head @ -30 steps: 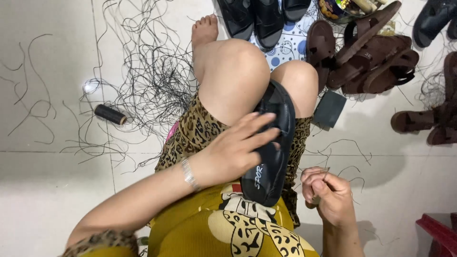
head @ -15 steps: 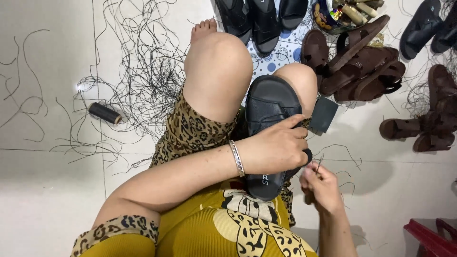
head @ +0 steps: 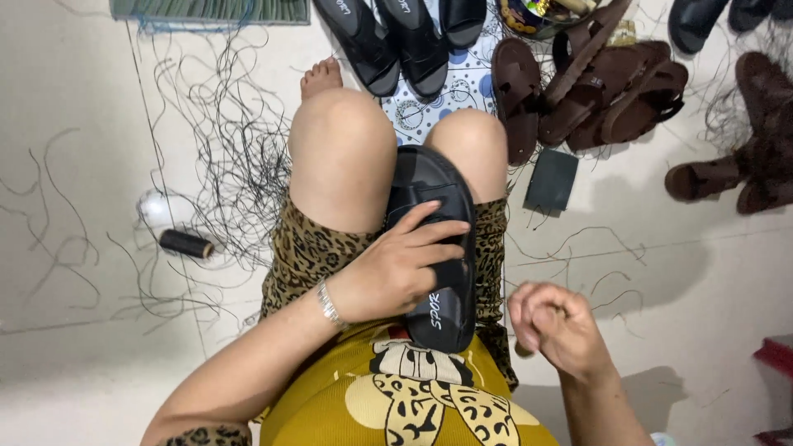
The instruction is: Hand-sewing a black sandal using a needle and thread to secure the straps.
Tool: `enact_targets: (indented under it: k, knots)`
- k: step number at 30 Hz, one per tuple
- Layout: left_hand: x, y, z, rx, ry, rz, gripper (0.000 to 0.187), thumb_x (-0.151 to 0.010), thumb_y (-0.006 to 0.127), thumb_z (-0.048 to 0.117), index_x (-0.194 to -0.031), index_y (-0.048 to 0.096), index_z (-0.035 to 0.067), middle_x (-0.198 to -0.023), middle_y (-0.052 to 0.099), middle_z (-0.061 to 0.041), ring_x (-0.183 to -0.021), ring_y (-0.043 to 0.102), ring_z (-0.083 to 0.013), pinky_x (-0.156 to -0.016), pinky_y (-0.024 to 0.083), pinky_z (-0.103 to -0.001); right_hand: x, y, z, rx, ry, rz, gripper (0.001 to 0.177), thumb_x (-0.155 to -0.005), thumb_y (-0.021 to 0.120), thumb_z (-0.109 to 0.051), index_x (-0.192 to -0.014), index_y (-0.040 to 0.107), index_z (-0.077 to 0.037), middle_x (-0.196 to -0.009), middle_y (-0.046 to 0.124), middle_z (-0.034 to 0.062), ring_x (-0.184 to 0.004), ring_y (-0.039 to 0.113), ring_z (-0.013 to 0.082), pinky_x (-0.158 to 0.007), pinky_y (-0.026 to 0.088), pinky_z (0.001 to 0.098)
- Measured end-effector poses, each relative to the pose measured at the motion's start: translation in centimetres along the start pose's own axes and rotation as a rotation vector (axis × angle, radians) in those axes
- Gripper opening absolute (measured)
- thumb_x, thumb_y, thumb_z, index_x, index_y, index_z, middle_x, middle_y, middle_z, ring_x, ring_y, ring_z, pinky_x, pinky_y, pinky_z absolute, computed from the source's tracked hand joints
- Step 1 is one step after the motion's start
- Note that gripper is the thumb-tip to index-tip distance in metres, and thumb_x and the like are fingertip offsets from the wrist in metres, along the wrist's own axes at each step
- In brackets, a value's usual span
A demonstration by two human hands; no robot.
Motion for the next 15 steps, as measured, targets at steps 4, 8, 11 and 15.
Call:
enact_targets:
  k: [4, 8, 11, 15]
  knots:
    - [2.9, -1.1, 0.9, -0.098, -0.178, 0.075, 0.038, -0.083, 0.077, 0.014, -0.120, 0.068, 0.007, -0.132, 0.063, -0.011, -0.133, 0.055, -0.0357, -0.117, 0.041, -0.055, 0.9, 4.1, -2.2, 0.430, 0.077, -0.308, 0.014, -0.087, 0.063, -0.012, -0.090, 0.076, -0.007, -0.085, 0.078, 0.0058, -0.062, 0.064, 0.0138, -0.055, 0.052, 0.0270]
    - [8.1, -2.6, 2.2, -0.152, -0.320, 0.394, 0.025, -0.084, 0.074, 0.006, -0.109, 0.071, 0.003, -0.112, 0.073, -0.013, -0.099, 0.069, -0.0263, -0.091, 0.061, -0.037, 0.0, 2.1, -3.0, 1.353, -0.114, -0.028, 0.032, -0.083, 0.070, -0.006, -0.114, 0.077, -0.015, -0.098, 0.082, 0.0047, -0.074, 0.081, 0.0145, -0.056, 0.066, 0.0241]
    - [8.2, -1.9, 1.8, 0.160, -0.596, 0.271, 0.024, -0.088, 0.071, 0.009, -0.109, 0.071, -0.002, -0.121, 0.072, -0.016, -0.098, 0.077, -0.0237, -0.087, 0.064, -0.029, -2.2, 4.9, -0.5, 1.194, -0.147, -0.081, 0.031, -0.082, 0.068, -0.004, -0.112, 0.070, -0.011, -0.064, 0.073, 0.0027, -0.039, 0.062, 0.0113, -0.035, 0.051, 0.0249]
    - [9.9, -0.3, 0.2, 0.233, -0.785, -0.023, 0.029, -0.091, 0.068, 0.022, -0.117, 0.070, 0.007, -0.092, 0.079, -0.003, -0.060, 0.072, -0.0140, -0.054, 0.059, -0.025, -1.8, -5.9, -0.2, 0.405, -0.085, 0.409, 0.026, -0.086, 0.055, 0.009, -0.106, 0.059, -0.008, -0.081, 0.072, 0.0028, -0.064, 0.072, 0.0091, -0.037, 0.045, 0.0163]
Point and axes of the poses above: each hand's wrist, its own x-axis away from the middle knuckle, its own y-axis out of the palm, z = x × y, the point moved 7 cm from there along -x, towards the middle knuckle
